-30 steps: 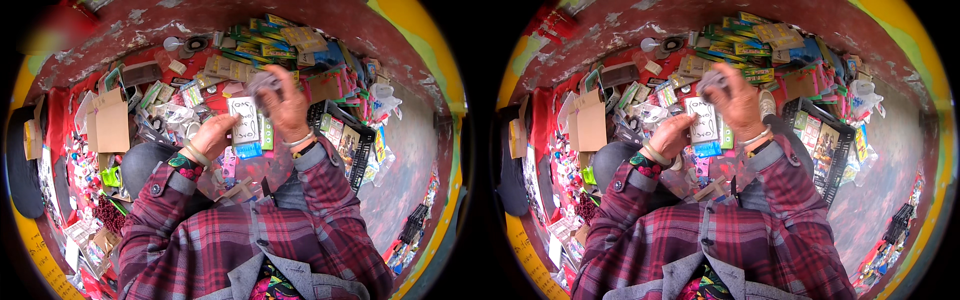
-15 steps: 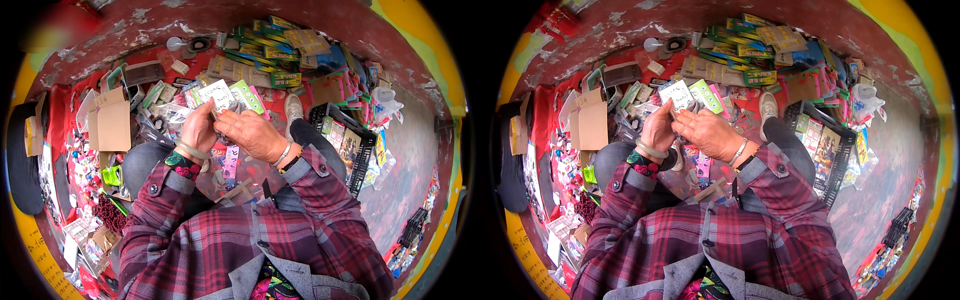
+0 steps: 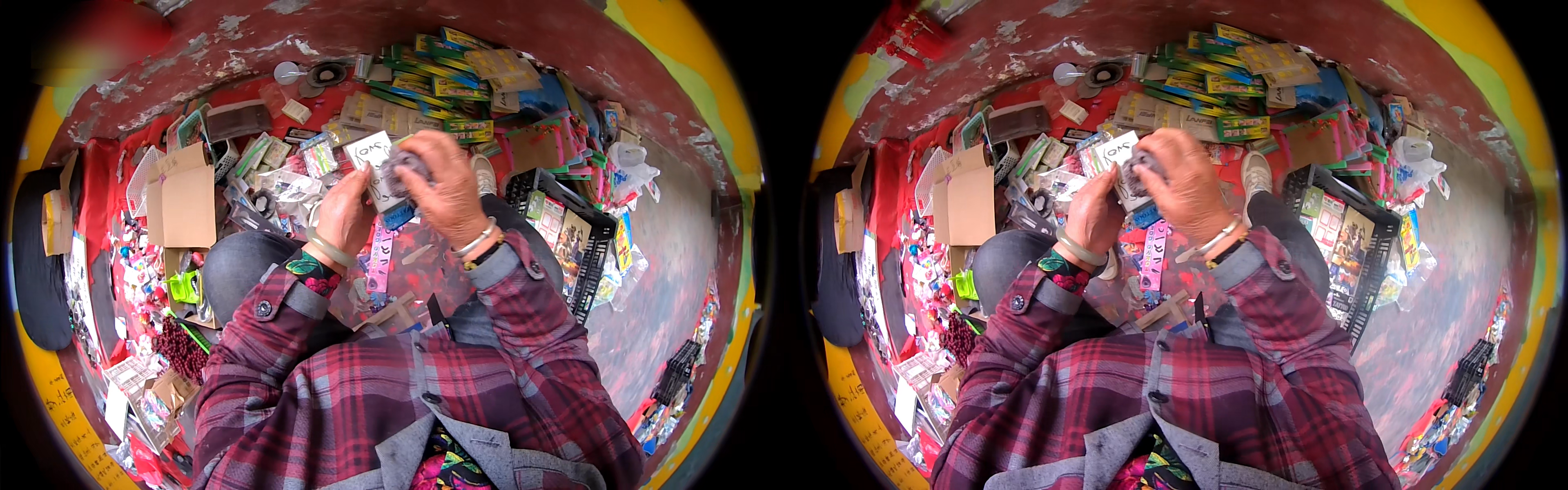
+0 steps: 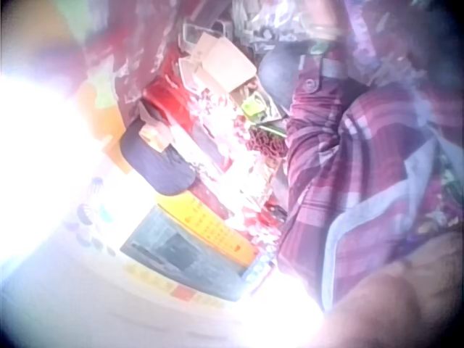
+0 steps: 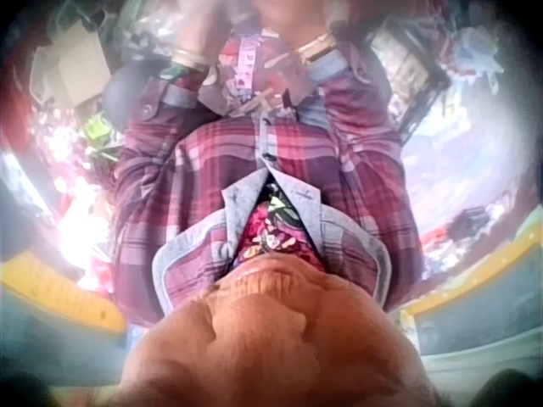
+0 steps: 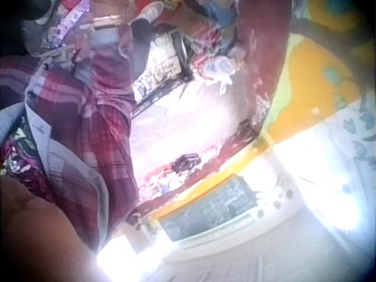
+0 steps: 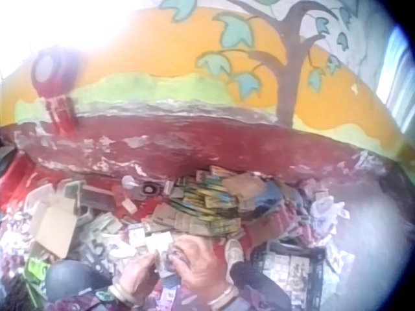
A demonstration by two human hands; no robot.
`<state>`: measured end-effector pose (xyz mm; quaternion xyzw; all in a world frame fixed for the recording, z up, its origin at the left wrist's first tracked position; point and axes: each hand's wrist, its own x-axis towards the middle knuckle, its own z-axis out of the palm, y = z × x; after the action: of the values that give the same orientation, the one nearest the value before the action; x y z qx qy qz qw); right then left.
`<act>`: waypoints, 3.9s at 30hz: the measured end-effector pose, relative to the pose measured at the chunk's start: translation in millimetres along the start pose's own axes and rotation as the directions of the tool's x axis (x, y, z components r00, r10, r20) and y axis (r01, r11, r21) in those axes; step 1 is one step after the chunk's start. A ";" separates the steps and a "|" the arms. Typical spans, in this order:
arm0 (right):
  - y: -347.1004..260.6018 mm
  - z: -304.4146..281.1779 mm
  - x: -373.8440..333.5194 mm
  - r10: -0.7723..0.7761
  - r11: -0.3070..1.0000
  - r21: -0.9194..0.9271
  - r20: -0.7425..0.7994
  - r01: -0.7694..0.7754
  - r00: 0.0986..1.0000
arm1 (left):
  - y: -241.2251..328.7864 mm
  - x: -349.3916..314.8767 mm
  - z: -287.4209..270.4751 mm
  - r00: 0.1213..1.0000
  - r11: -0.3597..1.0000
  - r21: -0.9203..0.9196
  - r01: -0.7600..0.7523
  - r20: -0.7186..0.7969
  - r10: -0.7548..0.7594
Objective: The person sits on the floor and sorts through a large pile of small packaged goods. They pick up individual items, wipe them with a cloth, and place them into a black plastic crate.
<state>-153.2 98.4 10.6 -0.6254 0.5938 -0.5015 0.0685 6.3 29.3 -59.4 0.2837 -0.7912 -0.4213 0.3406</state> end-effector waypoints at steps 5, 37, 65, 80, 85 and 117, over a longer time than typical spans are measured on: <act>-6.0 24.7 -15.2 -0.127 0.992 0.028 0.217 0.124 0.968 | 4.9 -0.4 -4.2 0.869 0.411 -0.804 0.430 0.245 -0.430; -12.1 4.8 -12.5 -0.034 0.996 0.088 0.349 0.003 0.936 | 46.0 34.4 -38.0 0.850 0.234 -0.972 0.022 -0.105 -0.516; -17.3 -146.9 -33.7 0.627 0.704 0.546 -0.176 -0.455 0.759 | 42.5 24.7 -2.0 0.814 0.383 -0.800 0.462 0.212 -0.540; 260.1 -260.0 -431.1 0.906 0.226 0.030 -0.373 -0.974 0.198 | 48.4 21.2 33.9 0.683 0.297 -0.643 0.706 0.508 -0.524; 329.7 -252.2 -395.8 0.894 0.158 -0.335 -0.351 -0.929 0.279 | 43.9 26.3 53.0 0.640 0.317 -0.564 0.762 0.583 -0.501; 112.1 -259.2 -96.9 0.859 0.300 0.782 0.027 -0.546 0.511 | 69.9 19.7 42.4 0.647 -0.026 -0.693 0.720 0.685 -0.334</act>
<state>-392.3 277.2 7.7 -0.0916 0.5668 -0.7157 0.3977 -50.0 68.7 -10.8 0.2272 -0.2282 -0.9401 0.1119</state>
